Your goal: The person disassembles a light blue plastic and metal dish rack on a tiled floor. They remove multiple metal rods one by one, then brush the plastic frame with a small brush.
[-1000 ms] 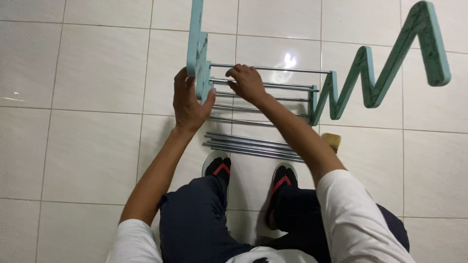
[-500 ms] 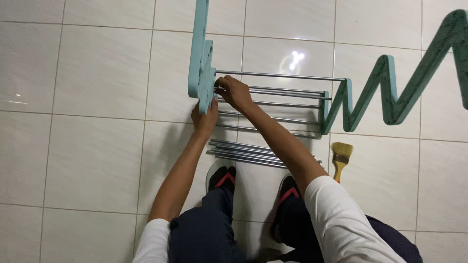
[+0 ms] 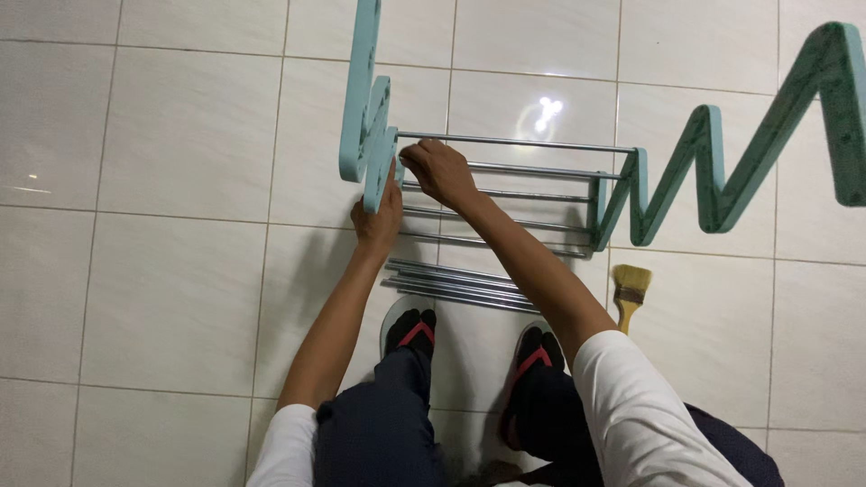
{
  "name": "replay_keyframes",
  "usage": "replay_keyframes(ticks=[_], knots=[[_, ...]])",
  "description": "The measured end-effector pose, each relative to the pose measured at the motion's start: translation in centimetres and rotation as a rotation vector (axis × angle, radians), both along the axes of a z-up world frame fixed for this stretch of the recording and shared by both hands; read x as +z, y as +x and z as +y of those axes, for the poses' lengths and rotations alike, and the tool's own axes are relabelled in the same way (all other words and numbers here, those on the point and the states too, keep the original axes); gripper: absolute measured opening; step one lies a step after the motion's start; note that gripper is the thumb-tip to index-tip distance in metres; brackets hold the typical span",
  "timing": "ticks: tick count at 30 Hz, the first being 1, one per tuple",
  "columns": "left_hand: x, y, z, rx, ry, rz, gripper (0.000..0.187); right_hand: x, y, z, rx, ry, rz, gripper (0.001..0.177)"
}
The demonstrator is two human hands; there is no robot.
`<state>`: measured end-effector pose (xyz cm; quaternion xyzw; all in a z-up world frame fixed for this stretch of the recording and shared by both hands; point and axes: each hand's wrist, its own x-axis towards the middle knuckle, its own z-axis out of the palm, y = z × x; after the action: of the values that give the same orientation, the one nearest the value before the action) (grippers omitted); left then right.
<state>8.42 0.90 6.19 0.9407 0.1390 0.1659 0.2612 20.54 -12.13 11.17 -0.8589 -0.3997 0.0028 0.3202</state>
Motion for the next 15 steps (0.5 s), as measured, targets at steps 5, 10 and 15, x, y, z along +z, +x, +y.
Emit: replay_keyframes(ticks=[5, 10, 15], knots=[[0.1, -0.3, -0.2, -0.022, 0.056, 0.025, 0.054, 4.5, -1.4, 0.1, -0.094, 0.262, -0.140, 0.014], [1.1, -1.5, 0.3, -0.074, 0.064, 0.090, 0.056, 8.9, -3.5, -1.0, -0.129, 0.519, -0.119, 0.021], [3.6, -3.7, -0.3, -0.148, 0.063, -0.040, 0.058, 11.5, -6.0, -4.1, -0.235, 0.501, -0.201, 0.031]])
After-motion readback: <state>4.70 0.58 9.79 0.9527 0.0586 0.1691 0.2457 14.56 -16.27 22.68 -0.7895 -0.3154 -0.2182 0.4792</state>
